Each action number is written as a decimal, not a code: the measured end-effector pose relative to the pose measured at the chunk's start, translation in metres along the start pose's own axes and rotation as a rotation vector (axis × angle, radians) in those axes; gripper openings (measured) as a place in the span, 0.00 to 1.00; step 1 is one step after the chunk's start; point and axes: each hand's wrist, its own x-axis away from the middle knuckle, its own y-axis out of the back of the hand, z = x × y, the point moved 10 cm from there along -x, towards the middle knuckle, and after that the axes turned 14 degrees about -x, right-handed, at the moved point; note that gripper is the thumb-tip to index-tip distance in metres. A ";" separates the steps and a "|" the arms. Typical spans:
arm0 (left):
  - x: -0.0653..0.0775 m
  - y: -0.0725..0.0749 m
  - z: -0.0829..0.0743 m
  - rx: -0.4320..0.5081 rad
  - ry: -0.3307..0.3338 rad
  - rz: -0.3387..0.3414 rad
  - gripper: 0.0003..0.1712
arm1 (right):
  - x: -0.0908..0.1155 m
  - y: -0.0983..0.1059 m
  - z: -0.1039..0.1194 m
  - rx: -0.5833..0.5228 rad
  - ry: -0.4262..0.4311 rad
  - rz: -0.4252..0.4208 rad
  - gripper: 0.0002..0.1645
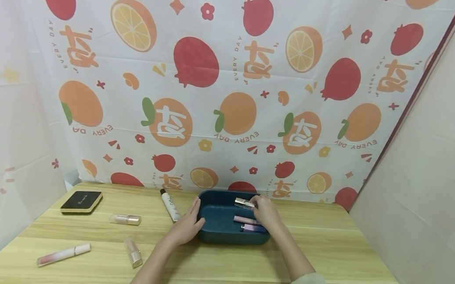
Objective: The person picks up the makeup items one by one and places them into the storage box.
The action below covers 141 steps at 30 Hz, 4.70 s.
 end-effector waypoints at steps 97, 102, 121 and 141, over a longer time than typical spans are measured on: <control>0.003 0.004 -0.003 -0.013 0.002 -0.003 0.37 | 0.021 0.013 -0.076 -0.285 -0.111 0.003 0.30; 0.002 0.004 -0.005 -0.018 -0.004 -0.006 0.37 | 0.021 0.008 -0.074 -0.301 -0.102 0.023 0.31; 0.000 0.008 -0.004 -0.064 0.008 0.003 0.36 | 0.022 0.003 -0.077 -0.263 -0.128 0.055 0.31; -0.014 0.065 0.048 -0.173 0.295 -0.162 0.17 | 0.022 0.005 -0.075 -0.272 -0.154 0.047 0.31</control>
